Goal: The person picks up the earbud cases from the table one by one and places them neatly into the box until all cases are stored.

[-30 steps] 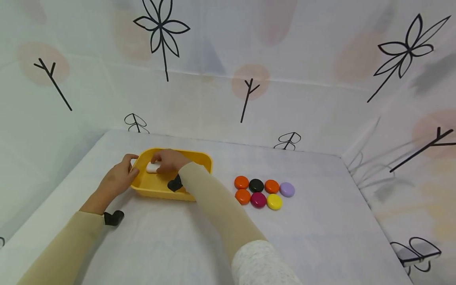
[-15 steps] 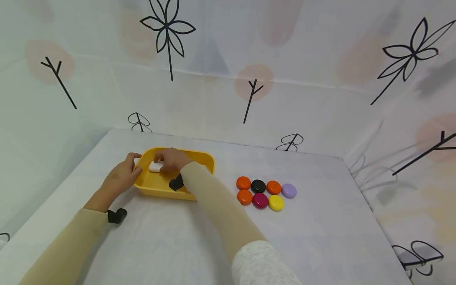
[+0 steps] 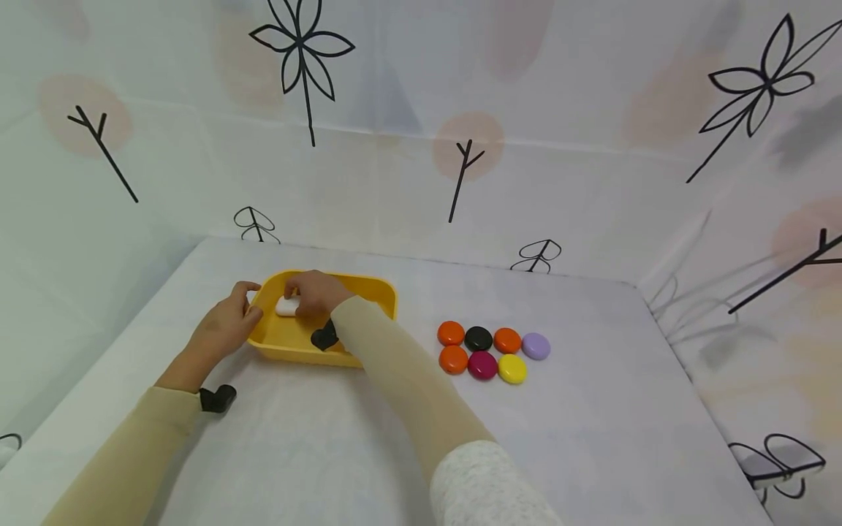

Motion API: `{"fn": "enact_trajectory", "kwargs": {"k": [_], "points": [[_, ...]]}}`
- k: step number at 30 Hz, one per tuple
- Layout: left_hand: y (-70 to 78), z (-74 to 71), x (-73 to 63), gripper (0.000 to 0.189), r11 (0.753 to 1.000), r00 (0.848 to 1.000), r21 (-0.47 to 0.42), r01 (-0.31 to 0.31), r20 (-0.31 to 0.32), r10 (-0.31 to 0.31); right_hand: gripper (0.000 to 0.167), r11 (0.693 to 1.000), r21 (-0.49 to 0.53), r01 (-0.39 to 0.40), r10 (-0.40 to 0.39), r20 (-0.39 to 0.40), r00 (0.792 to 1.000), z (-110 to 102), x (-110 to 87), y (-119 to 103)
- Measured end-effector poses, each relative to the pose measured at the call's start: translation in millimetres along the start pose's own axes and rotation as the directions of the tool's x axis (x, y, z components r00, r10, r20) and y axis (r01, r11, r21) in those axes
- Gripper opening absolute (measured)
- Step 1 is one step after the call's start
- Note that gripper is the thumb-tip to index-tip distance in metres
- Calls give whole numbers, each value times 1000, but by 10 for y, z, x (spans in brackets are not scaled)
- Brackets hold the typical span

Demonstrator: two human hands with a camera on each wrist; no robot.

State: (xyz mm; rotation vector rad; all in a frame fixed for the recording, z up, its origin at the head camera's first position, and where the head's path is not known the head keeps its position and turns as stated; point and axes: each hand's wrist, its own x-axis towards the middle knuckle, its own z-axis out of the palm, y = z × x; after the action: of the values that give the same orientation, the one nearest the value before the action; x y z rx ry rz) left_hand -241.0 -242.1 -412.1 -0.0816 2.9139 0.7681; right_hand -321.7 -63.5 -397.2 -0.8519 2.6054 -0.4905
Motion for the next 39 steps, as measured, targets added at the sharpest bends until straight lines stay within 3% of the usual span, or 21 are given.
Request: {"fn": "enact_trajectory", "kwargs": {"k": [11, 25, 31, 39], "points": [[54, -24, -24, 55, 1000, 1000, 1, -1, -4, 1, 33, 999, -33, 29, -30, -10, 1000, -19, -31, -2], [85, 8, 2, 57, 1000, 1000, 5, 12, 6, -12, 35, 1000, -12, -6, 5, -47, 999, -67, -90, 18], [95, -7, -37, 56, 1000, 999, -3, 30, 16, -30, 34, 999, -46, 14, -16, -35, 999, -97, -116, -44], [29, 0, -41, 57, 1000, 1000, 9, 5, 1, -5, 36, 990, -118, 80, -84, -35, 996, -147, -174, -117]]}}
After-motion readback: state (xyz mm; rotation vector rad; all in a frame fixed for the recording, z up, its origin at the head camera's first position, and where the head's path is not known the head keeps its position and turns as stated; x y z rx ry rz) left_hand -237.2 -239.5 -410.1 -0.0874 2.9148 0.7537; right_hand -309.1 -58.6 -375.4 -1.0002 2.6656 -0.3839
